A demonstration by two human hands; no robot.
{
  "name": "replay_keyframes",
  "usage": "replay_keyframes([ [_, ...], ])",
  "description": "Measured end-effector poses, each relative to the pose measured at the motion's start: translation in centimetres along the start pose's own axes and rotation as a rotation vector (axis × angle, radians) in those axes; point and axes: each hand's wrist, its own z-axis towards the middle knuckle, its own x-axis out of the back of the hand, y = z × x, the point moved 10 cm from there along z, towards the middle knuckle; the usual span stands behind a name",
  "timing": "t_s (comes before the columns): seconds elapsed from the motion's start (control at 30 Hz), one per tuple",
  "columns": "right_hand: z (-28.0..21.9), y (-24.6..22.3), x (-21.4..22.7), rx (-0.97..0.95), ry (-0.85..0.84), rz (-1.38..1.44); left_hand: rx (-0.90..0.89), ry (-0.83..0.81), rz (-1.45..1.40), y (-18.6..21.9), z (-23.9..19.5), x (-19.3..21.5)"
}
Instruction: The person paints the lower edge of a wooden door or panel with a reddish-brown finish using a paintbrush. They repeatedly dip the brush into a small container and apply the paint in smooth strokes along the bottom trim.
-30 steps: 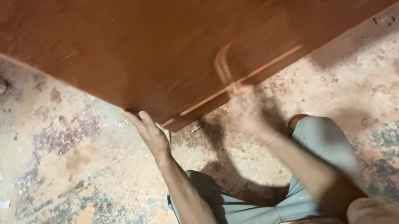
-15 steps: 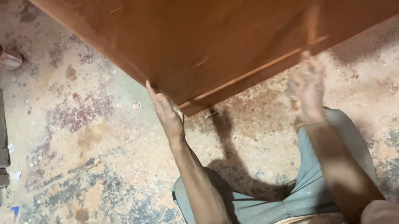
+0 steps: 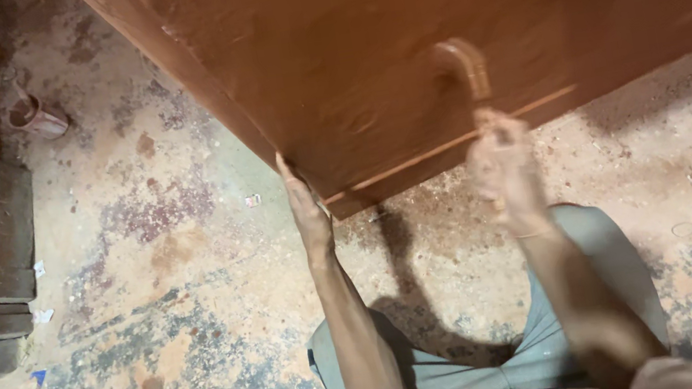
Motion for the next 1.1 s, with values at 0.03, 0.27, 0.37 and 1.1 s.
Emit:
replay_keyframes([
  [0.03, 0.3, -1.4, 2.1, 0.091, 0.109, -0.017, -0.002, 0.007, 0.017, -0.1, 0.2, 0.1],
  [0.27, 1.2, 1.7, -3.7, 0.142, -0.096, -0.037, 0.024, 0.029, 0.067, -0.4, 0.1, 0.0],
  [0.37, -1.9, 4.4, -13.0, 0.091, -0.649, 0.115, 0.069, 0.001, -0.052, -0.5, -0.1, -0.3],
  [1.1, -3.7, -3.4, -15.5, 0.119, -0.652, -0.009, 0.021, 0.010, 0.074, -1.2, 0.1, -0.2],
])
